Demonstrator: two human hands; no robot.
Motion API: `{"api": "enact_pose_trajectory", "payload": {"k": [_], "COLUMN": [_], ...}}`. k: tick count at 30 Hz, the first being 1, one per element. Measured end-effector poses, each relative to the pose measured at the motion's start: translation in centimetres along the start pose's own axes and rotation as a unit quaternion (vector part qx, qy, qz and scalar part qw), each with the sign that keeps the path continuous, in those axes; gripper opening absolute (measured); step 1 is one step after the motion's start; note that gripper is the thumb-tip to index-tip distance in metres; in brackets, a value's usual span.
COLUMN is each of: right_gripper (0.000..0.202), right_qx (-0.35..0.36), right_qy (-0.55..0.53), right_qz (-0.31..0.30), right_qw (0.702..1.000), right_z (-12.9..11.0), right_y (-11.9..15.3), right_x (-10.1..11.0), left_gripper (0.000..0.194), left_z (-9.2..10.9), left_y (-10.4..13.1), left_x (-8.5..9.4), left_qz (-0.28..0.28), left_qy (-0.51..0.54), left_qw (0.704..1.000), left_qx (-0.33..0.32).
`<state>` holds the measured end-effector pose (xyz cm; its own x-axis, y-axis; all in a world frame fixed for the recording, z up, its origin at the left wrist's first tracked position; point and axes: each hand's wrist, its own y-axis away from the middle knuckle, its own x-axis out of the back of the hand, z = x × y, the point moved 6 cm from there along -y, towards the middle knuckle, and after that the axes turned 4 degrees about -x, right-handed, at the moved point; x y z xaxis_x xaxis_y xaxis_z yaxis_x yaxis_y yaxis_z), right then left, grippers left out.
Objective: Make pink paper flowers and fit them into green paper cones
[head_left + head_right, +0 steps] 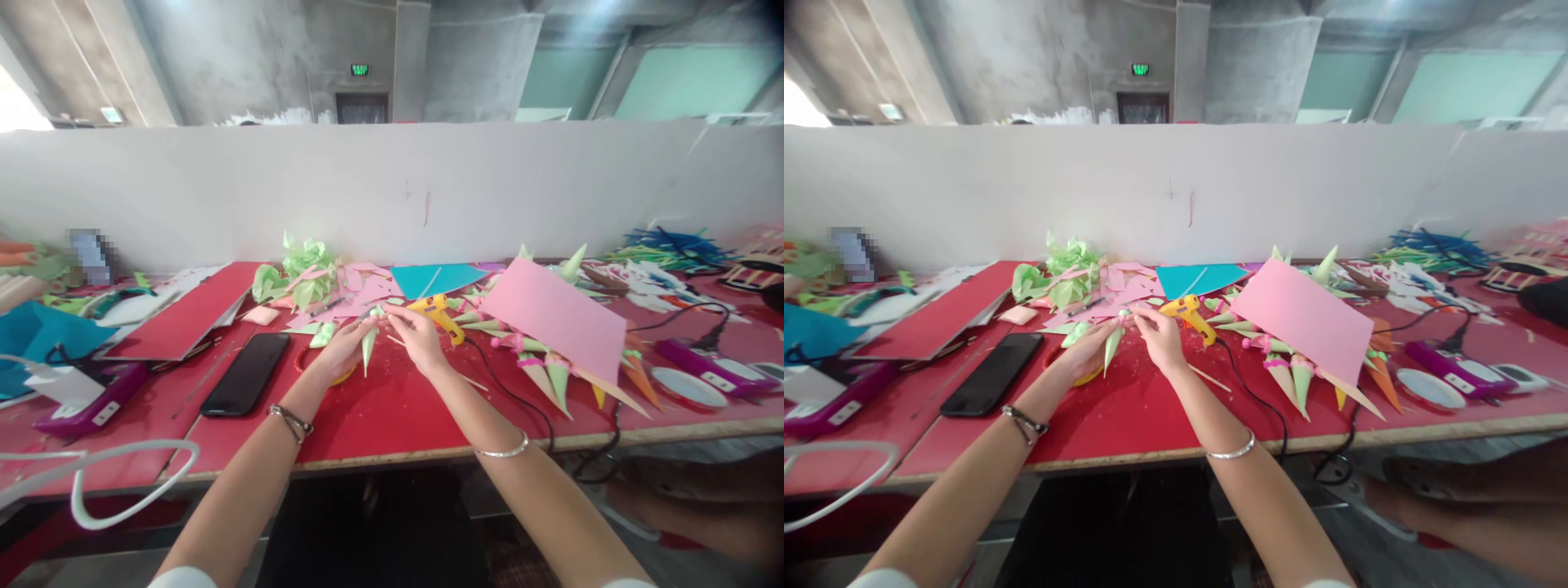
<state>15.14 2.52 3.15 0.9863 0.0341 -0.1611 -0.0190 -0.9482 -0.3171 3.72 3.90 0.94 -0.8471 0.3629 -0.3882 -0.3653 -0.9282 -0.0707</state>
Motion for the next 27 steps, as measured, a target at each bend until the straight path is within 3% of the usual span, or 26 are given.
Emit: {"api": "enact_pose_trajectory", "payload": {"k": [3,7,12,17,21,27], "right_gripper": [0.019,0.019,0.017,0.023,0.018,0.015], "right_qx": [-0.017,0.018,0.029,-0.019,-0.037,-0.006], "right_qy": [0.003,0.043,0.103,0.041,0.0,0.039], "right_qz": [0.008,0.056,0.047,0.032,0.038,0.034], "right_qw": [1.0,0.997,0.993,0.998,0.999,0.999], "right_z": [0.1,-0.4,-0.2,0.8,1.2,0.4], "right_y": [0.1,0.2,0.0,-0.2,-0.3,-0.1], "right_x": [0.0,0.6,0.6,0.6,0.5,0.3], "left_gripper": [0.021,0.021,0.027,0.028,0.023,0.024], "left_z": [-0.3,-0.5,-0.5,-0.3,-0.2,-0.4], "left_y": [-0.2,-0.2,-0.2,-0.2,0.0,0.4], "left_x": [0.2,0.5,0.9,1.0,0.5,-0.5], "left_qz": [-0.011,-0.001,0.025,0.04,0.023,-0.022], "left_qy": [-0.002,-0.006,-0.017,-0.055,-0.051,-0.073], "left_qw": [1.0,1.0,1.0,0.998,0.998,0.997], "left_qx": [0.002,-0.003,0.0,-0.013,-0.021,-0.004]}}
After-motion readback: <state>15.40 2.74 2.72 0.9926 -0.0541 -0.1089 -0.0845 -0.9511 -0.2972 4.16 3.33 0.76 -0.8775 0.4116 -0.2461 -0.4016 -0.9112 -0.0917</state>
